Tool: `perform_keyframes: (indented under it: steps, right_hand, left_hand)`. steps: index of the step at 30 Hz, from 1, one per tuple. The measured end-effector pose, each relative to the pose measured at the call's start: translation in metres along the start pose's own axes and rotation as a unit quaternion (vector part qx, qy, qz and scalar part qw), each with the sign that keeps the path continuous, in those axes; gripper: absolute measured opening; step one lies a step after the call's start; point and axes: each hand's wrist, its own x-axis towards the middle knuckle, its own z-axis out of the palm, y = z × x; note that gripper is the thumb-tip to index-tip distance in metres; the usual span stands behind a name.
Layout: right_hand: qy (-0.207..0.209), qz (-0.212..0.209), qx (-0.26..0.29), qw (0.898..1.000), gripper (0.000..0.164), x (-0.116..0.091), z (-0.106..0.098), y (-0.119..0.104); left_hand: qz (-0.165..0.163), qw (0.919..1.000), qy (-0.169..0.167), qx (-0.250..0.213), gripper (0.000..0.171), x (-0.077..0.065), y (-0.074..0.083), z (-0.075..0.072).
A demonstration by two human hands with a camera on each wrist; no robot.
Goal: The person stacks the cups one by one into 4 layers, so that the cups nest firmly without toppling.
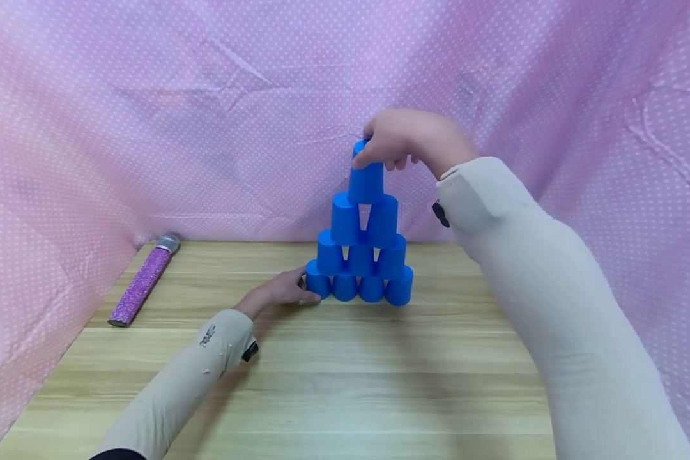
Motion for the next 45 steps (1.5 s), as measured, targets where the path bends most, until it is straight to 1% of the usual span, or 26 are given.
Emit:
perform_keyframes:
  steps: [14,23,31,36,45]
  right_hand:
    - [-0.013,0.010,0.017,1.000,0.081,0.0046,0.0038,0.0004]
    - [-0.012,0.009,0.018,1.000,0.081,0.0064,0.0039,0.0017]
    - [-0.015,0.005,0.017,1.000,0.075,0.0087,0.0045,0.0048]
    - [-0.015,0.003,0.019,1.000,0.072,0.0098,0.0045,0.0061]
    - [-0.015,0.005,0.019,1.000,0.076,0.0092,0.0046,0.0048]
  left_hand:
    - [0.004,1.0000,-0.002,0.001,0.068,0.0009,-0.0004,0.0008]
    - [0.006,1.0000,0.001,0.005,0.068,0.0009,-0.0005,0.0006]
    - [0.005,0.9999,0.003,0.010,0.068,0.0006,-0.0001,0.0016]
    - [0.002,1.0000,0.003,0.005,0.069,0.0005,0.0007,0.0015]
    - [0.001,1.0000,0.001,0.000,0.068,-0.0018,0.0018,0.0008]
